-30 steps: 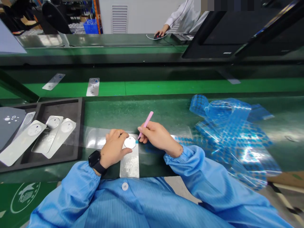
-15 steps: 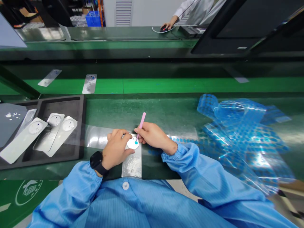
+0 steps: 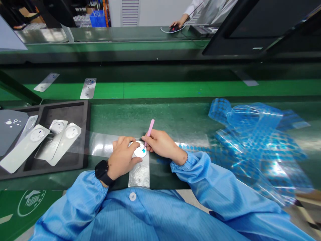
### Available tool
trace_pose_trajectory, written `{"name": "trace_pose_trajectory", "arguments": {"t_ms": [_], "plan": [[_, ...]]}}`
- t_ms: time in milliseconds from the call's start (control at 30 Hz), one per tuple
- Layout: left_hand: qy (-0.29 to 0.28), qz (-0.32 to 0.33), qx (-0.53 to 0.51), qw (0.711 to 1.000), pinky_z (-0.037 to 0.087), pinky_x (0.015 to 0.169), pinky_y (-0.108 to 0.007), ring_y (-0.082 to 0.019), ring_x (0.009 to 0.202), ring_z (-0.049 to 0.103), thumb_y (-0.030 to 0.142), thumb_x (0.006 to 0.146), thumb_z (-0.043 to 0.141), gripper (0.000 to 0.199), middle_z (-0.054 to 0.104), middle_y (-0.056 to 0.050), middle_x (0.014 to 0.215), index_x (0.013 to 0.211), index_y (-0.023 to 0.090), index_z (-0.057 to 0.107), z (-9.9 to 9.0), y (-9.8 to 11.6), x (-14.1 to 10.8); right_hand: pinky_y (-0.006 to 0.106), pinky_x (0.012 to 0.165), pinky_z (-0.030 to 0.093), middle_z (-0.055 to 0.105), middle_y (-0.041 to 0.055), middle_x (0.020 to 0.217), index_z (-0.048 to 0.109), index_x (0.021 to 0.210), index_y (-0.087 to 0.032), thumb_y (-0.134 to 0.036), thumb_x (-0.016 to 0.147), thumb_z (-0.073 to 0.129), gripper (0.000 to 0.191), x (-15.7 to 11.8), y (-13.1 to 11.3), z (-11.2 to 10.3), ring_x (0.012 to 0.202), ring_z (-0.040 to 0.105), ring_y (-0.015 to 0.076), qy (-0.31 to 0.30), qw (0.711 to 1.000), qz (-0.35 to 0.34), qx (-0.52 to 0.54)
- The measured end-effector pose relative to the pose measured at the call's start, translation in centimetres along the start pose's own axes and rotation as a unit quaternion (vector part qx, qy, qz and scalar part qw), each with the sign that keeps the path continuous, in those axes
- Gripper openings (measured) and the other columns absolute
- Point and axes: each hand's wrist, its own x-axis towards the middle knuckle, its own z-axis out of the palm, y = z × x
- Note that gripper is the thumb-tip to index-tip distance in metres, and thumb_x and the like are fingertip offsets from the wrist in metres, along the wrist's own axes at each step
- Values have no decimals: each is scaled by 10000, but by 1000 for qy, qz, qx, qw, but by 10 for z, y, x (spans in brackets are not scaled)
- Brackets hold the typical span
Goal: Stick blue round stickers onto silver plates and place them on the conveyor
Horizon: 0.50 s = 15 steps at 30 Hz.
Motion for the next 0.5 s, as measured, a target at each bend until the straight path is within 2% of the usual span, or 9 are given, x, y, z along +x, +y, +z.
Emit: {"name": "trace_pose_trajectory", "arguments": {"t_ms": [300, 500], "plan": [[7, 18, 24, 1000, 370, 872, -489, -323, 1146, 415, 280, 776, 731, 276, 553, -95, 1236, 1050, 293, 695, 1, 1, -2, 263, 600, 444, 685, 22, 629, 568, 702, -206, -276, 902, 532, 215, -4, 0, 1, 632, 659, 181, 26, 998, -29, -49], [8, 23, 28, 999, 361, 871, -503, -331, 1147, 403, 255, 800, 701, 257, 551, -87, 1240, 1041, 340, 722, 3, 3, -4, 250, 581, 416, 669, 9, 620, 611, 746, -204, -276, 896, 541, 180, -4, 2, 2, 631, 650, 169, 37, 996, -42, -75]]}}
